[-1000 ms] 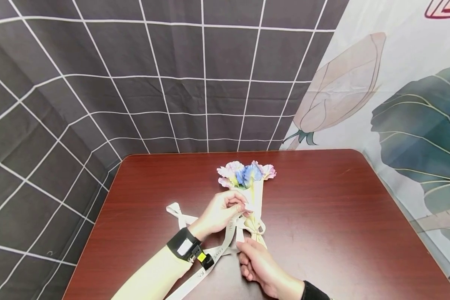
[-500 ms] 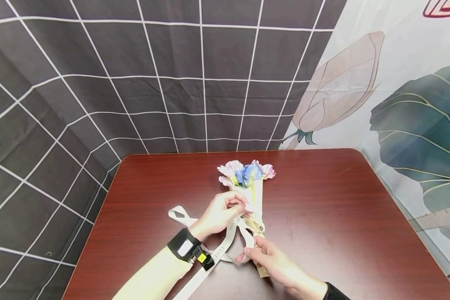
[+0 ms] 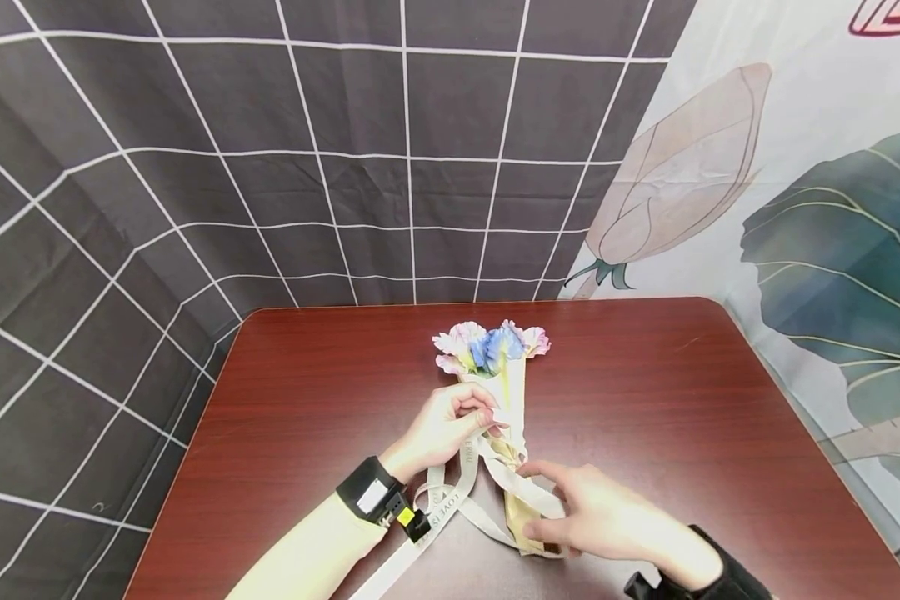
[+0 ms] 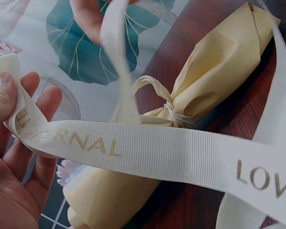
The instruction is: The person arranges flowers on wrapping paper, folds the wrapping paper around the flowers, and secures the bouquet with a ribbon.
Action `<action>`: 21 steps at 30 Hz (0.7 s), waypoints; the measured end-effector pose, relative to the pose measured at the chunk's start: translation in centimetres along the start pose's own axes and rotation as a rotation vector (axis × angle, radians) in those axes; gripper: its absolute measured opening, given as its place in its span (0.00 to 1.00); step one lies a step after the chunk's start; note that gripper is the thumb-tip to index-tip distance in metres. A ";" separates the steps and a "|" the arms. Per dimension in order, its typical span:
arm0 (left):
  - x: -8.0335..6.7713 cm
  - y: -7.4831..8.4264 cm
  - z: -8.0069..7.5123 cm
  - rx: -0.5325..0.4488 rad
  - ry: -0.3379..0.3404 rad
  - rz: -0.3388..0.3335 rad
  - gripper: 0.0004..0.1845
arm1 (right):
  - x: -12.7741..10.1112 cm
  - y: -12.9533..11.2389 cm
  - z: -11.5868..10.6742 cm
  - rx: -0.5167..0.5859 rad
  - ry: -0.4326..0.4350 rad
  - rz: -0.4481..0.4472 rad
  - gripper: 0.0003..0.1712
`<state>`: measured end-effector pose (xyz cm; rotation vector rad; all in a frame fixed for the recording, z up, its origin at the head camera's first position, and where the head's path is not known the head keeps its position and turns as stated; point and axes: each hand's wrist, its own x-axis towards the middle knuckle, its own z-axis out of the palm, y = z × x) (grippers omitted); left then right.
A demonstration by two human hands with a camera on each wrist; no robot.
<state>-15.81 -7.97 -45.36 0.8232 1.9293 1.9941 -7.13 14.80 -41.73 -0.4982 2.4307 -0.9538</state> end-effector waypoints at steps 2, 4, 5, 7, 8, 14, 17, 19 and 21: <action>0.0 0.0 0.0 -0.009 -0.003 0.004 0.05 | -0.6 -0.2 -1.4 -0.144 0.009 -0.021 0.34; 0.0 -0.1 0.0 -0.016 -0.002 0.005 0.04 | -1.2 -0.4 -2.7 -0.239 0.025 -0.054 0.33; 0.0 -0.1 0.0 -0.017 -0.001 0.008 0.04 | -1.4 -0.3 -3.3 -0.262 0.033 -0.086 0.32; 0.0 -0.1 0.1 -0.013 0.003 0.013 0.04 | -1.9 -0.2 -4.4 -0.267 0.043 -0.174 0.32; 0.0 -0.1 0.1 -0.009 0.004 0.013 0.04 | -2.1 -0.1 -4.9 -0.242 0.039 -0.217 0.32; 0.1 -0.2 0.2 -0.011 -0.010 0.020 0.05 | -3.1 0.1 -7.1 -0.139 0.022 -0.388 0.28; 0.1 0.0 0.3 -0.025 -0.012 0.006 0.05 | -3.6 -0.1 -8.0 -0.155 0.023 -0.420 0.26; 0.1 0.0 0.3 -0.024 -0.009 -0.003 0.05 | -3.9 -0.1 -8.5 -0.178 0.022 -0.443 0.26; 0.0 -0.1 0.3 -0.016 -0.005 -0.006 0.05 | -4.2 -0.1 -9.0 -0.190 -0.001 -0.430 0.26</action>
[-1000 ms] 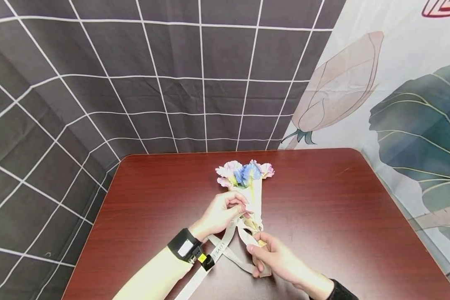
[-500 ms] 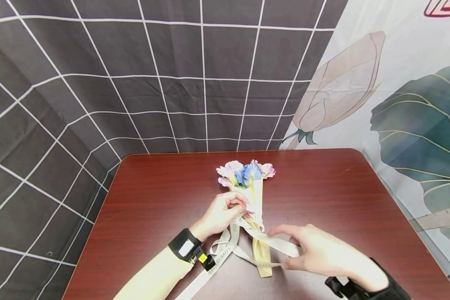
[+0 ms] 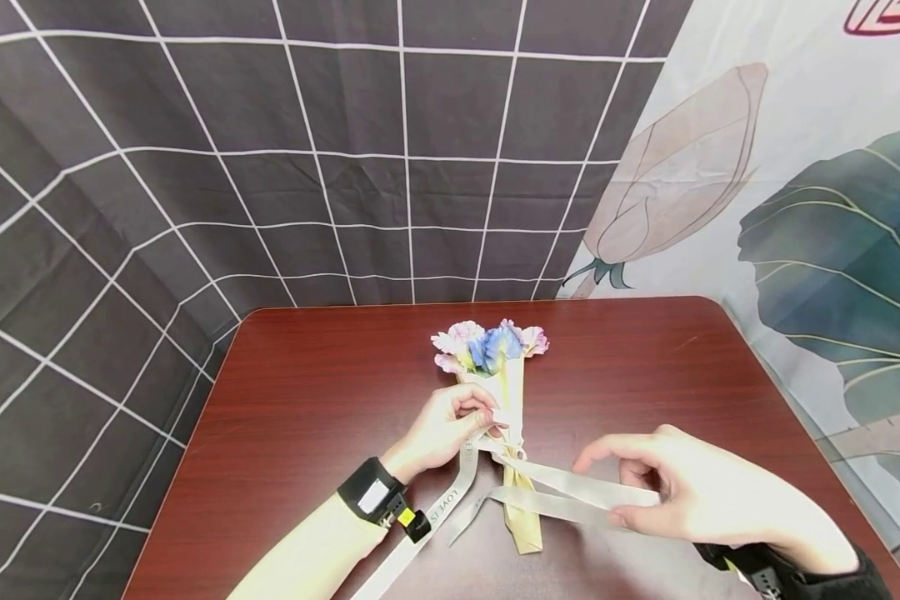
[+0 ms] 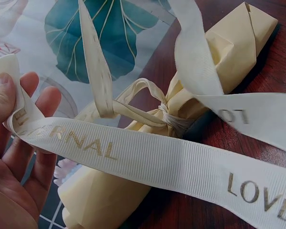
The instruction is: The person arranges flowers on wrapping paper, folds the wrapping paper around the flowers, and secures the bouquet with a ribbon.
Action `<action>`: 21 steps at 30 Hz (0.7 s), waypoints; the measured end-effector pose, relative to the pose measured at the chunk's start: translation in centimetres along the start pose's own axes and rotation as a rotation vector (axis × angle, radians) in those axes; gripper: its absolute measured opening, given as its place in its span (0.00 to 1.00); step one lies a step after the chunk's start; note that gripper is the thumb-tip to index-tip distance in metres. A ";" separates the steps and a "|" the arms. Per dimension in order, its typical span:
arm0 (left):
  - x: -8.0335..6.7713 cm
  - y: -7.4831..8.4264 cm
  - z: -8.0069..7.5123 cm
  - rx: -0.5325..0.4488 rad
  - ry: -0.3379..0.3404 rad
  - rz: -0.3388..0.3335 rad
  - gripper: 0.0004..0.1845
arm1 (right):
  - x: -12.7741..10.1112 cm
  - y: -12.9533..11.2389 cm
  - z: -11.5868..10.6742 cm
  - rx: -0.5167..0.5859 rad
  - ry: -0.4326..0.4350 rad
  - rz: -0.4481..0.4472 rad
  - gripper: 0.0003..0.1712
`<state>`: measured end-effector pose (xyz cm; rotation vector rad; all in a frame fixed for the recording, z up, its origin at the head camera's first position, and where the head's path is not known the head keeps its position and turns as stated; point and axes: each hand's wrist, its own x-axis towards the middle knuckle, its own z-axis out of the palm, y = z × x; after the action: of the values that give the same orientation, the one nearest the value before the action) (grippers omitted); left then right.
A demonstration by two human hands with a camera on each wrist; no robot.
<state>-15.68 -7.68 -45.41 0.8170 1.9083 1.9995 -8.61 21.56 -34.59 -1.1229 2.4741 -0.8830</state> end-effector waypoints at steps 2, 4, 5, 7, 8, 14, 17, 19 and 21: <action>0.0 -0.2 0.0 0.009 0.003 -0.001 0.05 | -0.4 -0.1 -0.4 -0.012 -0.026 0.010 0.26; 0.0 -0.6 0.0 0.015 0.008 0.000 0.05 | -0.7 -0.1 -0.7 -0.018 -0.049 0.031 0.26; 0.0 -0.9 -0.1 0.017 0.010 0.000 0.05 | -1.0 -0.2 -0.9 -0.023 -0.058 0.044 0.26; 0.1 -1.6 -0.2 0.011 0.012 -0.003 0.05 | -1.5 -0.2 -1.3 -0.042 -0.053 0.043 0.27; 0.2 -2.0 -0.3 0.006 0.013 -0.003 0.05 | -1.7 -0.2 -1.6 -0.051 -0.051 0.044 0.28; 0.4 -3.2 -0.5 0.003 0.008 -0.001 0.05 | -3.4 0.1 -3.9 0.018 -0.026 -0.005 0.31; 0.3 -3.2 -0.6 0.014 0.005 -0.001 0.05 | -4.2 0.2 -4.7 0.005 0.025 0.002 0.30; 0.3 -3.1 -0.6 0.021 0.002 0.002 0.05 | -4.7 0.3 -4.9 -0.061 0.092 0.039 0.28; 0.3 -3.0 -0.6 0.024 0.002 0.000 0.05 | -4.9 0.7 -4.8 -0.138 0.173 0.060 0.26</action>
<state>-16.85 -7.63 -48.29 0.8213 1.9367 1.9814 -8.10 27.61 -31.30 -1.0484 2.7317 -0.8355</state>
